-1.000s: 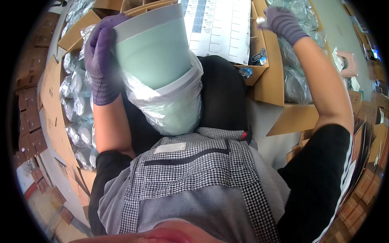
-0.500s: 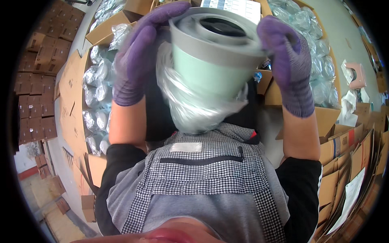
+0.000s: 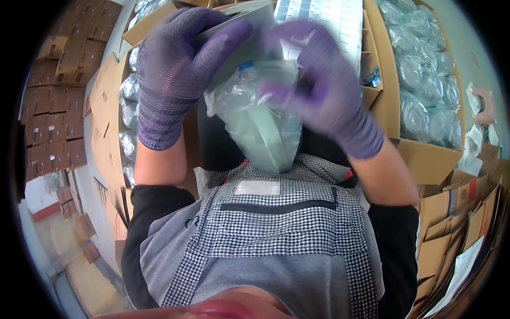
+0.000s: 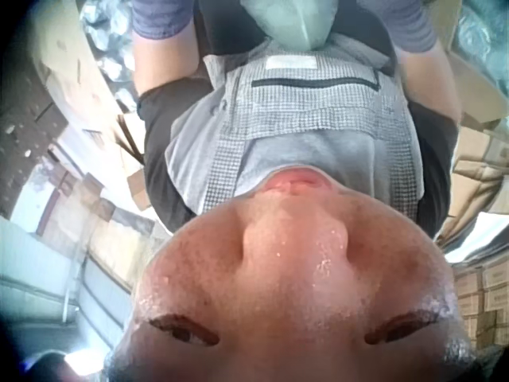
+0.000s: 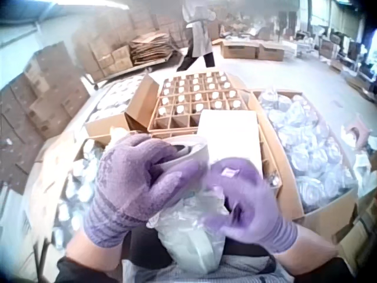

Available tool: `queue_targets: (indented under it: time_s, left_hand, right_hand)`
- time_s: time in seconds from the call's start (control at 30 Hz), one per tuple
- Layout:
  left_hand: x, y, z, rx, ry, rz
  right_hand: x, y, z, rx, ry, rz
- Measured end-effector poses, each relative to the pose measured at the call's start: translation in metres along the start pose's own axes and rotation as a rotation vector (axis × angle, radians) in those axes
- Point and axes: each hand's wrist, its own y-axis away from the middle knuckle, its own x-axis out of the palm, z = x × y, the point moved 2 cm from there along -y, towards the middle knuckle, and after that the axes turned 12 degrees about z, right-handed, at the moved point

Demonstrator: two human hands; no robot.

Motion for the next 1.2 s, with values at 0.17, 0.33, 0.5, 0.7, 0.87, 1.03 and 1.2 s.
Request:
queue_targets:
  time_s: [0.17,0.33,0.5,0.7,0.87,1.03,1.2]
  left_hand:
    - [0.007,-0.009,0.024,-0.105,0.541,0.027]
    - [0.017,-0.009,0.038,-0.102,0.676,-0.036]
    - [0.024,-0.015,0.038,0.018,0.610,-0.106]
    - [0.026,-0.014,0.051,0.035,0.562,-0.140]
    - [0.020,-0.006,0.043,0.027,0.356,-0.220]
    - [0.019,-0.016,0.043,-0.071,0.507,-0.064]
    - [0.021,-0.008,0.045,0.010,0.495,-0.158]
  right_hand:
    - [0.029,0.082,0.011,-0.061,-0.093,0.489]
    - [-0.025,0.075,-0.012,0.170,-0.365,0.739]
    - [-0.023,-0.001,0.027,-0.003,0.025,0.300]
    - [0.025,0.007,0.050,-0.196,0.305,0.719]
    - [0.017,0.020,0.053,-0.113,0.193,0.598]
    - [0.017,-0.002,0.044,-0.005,0.448,0.666]
    - [0.021,0.010,0.063,0.039,0.378,0.680]
